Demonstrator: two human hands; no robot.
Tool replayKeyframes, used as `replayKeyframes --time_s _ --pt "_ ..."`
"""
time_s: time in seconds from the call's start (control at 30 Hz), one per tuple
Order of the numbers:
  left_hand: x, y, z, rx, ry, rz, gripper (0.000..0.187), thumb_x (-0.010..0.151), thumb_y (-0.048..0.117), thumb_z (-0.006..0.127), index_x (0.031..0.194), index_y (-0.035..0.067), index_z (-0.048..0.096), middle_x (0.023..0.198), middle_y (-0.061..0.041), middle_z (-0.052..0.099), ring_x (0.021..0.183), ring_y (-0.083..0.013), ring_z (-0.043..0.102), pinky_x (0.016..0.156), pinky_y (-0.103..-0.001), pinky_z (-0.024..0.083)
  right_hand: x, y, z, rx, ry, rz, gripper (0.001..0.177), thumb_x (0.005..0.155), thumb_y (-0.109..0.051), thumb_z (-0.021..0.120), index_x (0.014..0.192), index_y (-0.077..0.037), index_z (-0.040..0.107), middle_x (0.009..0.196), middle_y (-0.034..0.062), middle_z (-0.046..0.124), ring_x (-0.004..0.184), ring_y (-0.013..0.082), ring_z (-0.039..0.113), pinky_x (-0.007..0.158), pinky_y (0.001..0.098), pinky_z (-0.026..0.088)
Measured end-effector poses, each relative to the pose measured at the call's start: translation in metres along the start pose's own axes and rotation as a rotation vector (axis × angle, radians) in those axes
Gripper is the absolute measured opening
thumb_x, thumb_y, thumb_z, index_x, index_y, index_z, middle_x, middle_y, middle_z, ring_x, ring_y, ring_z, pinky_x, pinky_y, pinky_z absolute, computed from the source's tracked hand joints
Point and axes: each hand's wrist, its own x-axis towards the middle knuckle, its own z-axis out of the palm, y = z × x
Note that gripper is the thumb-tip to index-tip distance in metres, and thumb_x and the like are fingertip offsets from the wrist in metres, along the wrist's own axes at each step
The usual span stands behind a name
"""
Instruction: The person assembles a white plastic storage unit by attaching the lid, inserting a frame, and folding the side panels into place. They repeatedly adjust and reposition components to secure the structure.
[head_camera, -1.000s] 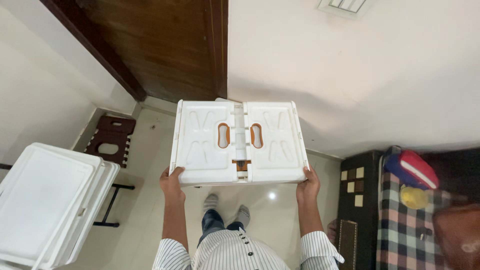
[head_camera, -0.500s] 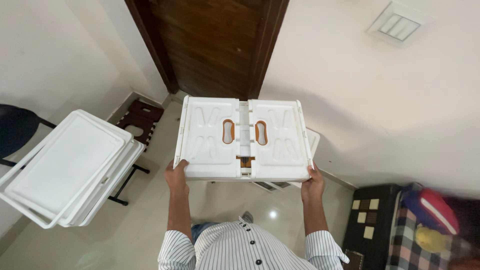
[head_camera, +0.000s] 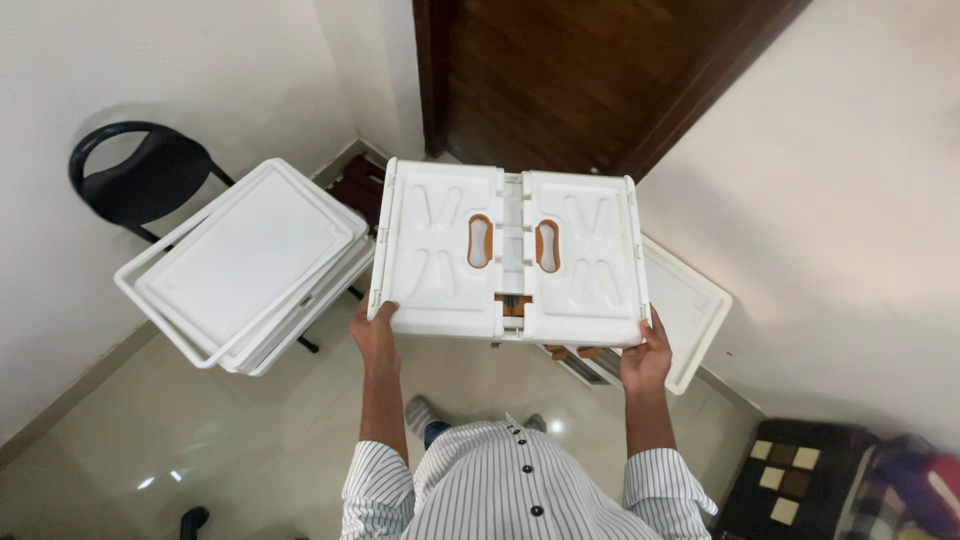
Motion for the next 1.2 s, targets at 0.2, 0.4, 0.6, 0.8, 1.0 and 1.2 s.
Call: replayKeyframes --time_s 0.2,0.4,0.6,0.8,1.0,1.2 --pt "0.018 0.028 -0.059 0.023 0.135 -0.082 0.056 0.078 0.001 0.068 0.133 -0.008 0.061 0.115 -0.014 0.069 0.107 -0.0207 0.063 0.103 -0.031 0.042 -0.009 0.040 0.057 -0.001 -0.058 0.076 0.055 0.095 -0.002 0.051 0.149 0.004 0.047 0.144 0.0146 0.058 0.134 0.0244 0.054 0.119 0.0383 0.039" --pt "0.026 0.040 -0.123 -0.019 0.196 -0.001 0.059 0.078 0.001 0.066 0.136 -0.006 0.060 0.121 -0.012 0.068 0.113 -0.0200 0.063 0.105 -0.033 0.042 -0.013 0.084 0.101 -0.028 -0.079 0.141 0.056 0.093 0.000 0.053 0.148 0.004 0.049 0.142 0.0138 0.059 0.133 0.0232 0.055 0.119 0.0366 0.039" --pt "0.024 0.046 -0.174 -0.040 0.309 -0.001 0.060 0.077 0.000 0.067 0.136 -0.006 0.061 0.119 -0.012 0.068 0.110 -0.0193 0.062 0.102 -0.032 0.043 -0.013 0.115 0.139 -0.067 -0.118 0.243 0.058 0.088 0.003 0.053 0.146 0.005 0.051 0.142 0.0161 0.060 0.135 0.0269 0.054 0.120 0.0397 0.037" --pt "0.018 0.049 -0.219 -0.094 0.417 0.063 0.056 0.077 0.000 0.068 0.132 -0.006 0.063 0.111 -0.010 0.069 0.102 -0.0181 0.063 0.096 -0.032 0.046 -0.001 0.158 0.165 -0.065 -0.232 0.304 0.066 0.080 0.006 0.056 0.146 0.005 0.052 0.142 0.0144 0.058 0.134 0.0274 0.053 0.122 0.0417 0.034" --pt "0.011 0.055 -0.249 -0.104 0.521 0.071 0.047 0.077 0.001 0.069 0.124 -0.006 0.068 0.106 -0.009 0.069 0.097 -0.0171 0.061 0.093 -0.032 0.046 0.015 0.202 0.195 -0.078 -0.254 0.414 0.066 0.077 0.006 0.058 0.143 0.004 0.054 0.140 0.0151 0.060 0.133 0.0299 0.054 0.120 0.0431 0.037" --pt "0.014 0.057 -0.264 -0.128 0.646 0.065 0.049 0.076 0.000 0.070 0.125 -0.005 0.067 0.106 -0.008 0.068 0.097 -0.0158 0.062 0.093 -0.031 0.045 0.034 0.242 0.232 -0.102 -0.304 0.517 0.067 0.077 0.005 0.058 0.144 0.003 0.055 0.140 0.0147 0.061 0.133 0.0303 0.054 0.117 0.0443 0.038"
